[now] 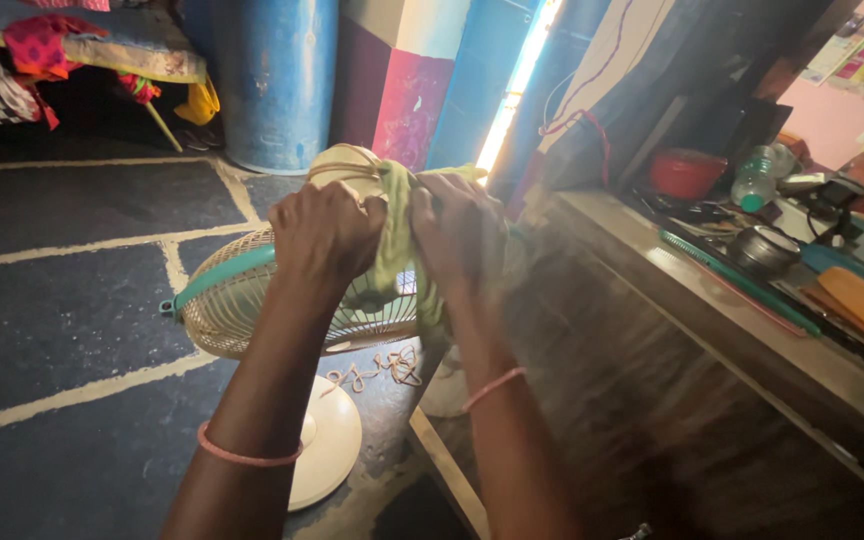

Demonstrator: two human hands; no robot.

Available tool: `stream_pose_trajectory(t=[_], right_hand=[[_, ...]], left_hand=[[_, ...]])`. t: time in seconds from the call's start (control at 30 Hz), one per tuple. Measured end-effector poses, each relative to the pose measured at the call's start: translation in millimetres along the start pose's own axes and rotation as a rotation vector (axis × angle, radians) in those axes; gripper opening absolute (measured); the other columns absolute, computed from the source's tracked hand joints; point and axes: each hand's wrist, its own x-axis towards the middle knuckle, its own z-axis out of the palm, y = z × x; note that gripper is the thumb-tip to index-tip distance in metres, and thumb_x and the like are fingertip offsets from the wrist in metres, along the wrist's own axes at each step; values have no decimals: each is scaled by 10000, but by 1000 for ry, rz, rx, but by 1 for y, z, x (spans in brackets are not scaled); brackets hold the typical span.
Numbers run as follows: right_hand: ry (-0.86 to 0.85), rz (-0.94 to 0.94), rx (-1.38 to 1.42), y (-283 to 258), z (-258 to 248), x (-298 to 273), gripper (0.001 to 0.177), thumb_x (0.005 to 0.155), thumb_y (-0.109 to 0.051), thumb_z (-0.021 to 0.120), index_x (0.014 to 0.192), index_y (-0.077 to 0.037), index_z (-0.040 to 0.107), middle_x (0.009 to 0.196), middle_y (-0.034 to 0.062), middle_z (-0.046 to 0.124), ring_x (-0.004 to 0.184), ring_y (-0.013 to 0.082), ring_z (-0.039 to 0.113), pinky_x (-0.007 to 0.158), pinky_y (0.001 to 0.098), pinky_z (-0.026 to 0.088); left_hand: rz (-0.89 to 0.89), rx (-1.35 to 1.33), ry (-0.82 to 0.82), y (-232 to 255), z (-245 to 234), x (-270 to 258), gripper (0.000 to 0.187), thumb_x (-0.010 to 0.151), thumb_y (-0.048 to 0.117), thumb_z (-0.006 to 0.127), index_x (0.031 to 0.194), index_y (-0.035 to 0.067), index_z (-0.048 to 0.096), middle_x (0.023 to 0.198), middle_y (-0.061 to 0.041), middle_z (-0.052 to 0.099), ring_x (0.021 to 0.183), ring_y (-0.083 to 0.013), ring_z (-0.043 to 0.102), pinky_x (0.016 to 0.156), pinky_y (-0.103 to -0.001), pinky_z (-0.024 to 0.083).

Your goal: The person wipes the front grill of a standing fan using a green cloth. They hold the fan with one hand and rub the cloth over the metal bars and plastic frame with the other hand.

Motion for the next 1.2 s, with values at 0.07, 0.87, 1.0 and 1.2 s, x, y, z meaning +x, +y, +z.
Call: stream_pose_trajectory(t=[0.07, 0.87, 1.0, 1.2], right_hand=[[201, -222, 92, 1, 7, -14, 280, 981, -243, 556, 1136, -90, 730, 1145, 104, 735, 1152, 322, 653, 1077, 454, 445], [56, -177, 101, -4, -6, 1, 277, 1002, -283, 589, 1062, -81, 769, 1070, 130, 761, 1014, 337, 715, 931, 437, 522], [363, -429, 131, -1, 1, -23, 251, 1027, -191, 556, 1083, -34, 744, 1089, 141, 751, 1079, 346, 699, 990, 467, 490], [-72, -245, 74, 7, -4, 7, 304, 944, -344, 584, 1061, -141, 779, 1075, 111, 765, 995, 347, 698, 914, 453, 518]], left_hand=[[-32, -28, -31, 0, -1, 3, 475, 882, 384, 548, 705, -22, 721, 759, -298, 691, 717, -445, 702, 770, -554, 527], [11, -44, 25, -5, 7, 2, 435, 901, 368, 599, 735, -11, 732, 756, -281, 695, 729, -449, 702, 766, -563, 519], [59, -65, 121, 0, 3, 1, 405, 825, 338, 582, 690, -9, 740, 688, -293, 684, 661, -452, 694, 748, -562, 519], [23, -41, 29, -4, 5, -5, 446, 881, 350, 590, 672, -21, 724, 725, -302, 681, 691, -459, 693, 759, -556, 520]])
